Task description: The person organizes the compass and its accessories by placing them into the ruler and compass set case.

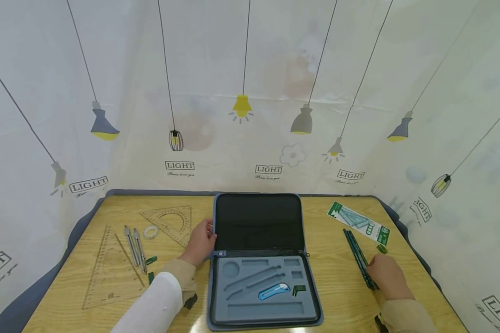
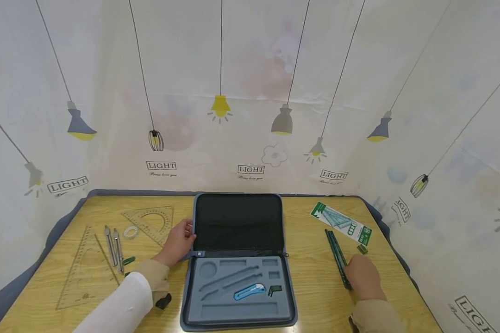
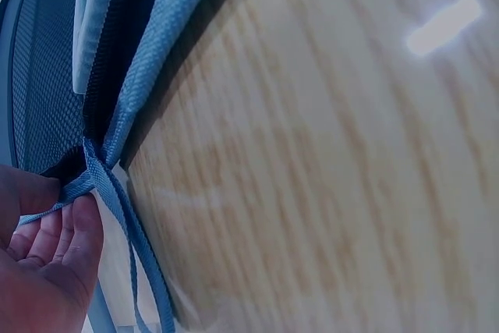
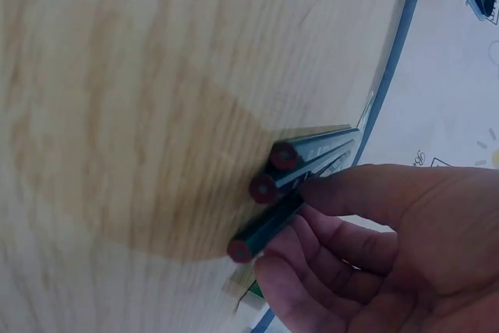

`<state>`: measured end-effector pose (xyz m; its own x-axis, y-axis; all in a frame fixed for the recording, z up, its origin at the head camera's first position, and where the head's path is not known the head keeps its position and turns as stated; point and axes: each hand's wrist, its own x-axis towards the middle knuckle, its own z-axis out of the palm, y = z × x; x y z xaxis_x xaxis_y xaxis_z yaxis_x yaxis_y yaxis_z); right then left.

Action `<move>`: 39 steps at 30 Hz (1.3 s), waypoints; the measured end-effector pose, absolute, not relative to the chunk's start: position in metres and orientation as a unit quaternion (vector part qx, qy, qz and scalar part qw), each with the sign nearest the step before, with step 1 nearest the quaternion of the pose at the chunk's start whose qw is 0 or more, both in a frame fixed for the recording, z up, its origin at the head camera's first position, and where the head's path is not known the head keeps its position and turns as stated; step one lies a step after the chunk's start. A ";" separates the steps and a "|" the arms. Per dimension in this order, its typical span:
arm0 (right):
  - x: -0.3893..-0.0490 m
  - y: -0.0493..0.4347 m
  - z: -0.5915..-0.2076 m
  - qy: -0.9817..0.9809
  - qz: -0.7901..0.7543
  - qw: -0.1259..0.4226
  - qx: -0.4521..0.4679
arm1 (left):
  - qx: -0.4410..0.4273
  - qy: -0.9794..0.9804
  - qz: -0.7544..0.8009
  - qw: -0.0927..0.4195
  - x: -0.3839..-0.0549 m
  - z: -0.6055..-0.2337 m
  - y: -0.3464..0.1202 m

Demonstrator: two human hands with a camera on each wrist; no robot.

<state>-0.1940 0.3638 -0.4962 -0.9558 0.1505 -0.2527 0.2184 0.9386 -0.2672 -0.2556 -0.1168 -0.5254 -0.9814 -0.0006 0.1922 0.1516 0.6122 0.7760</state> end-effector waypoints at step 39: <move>-0.186 0.252 -0.465 0.974 -0.217 0.025 -0.061 | -0.053 -0.894 -0.434 0.097 -0.255 -0.526 -0.117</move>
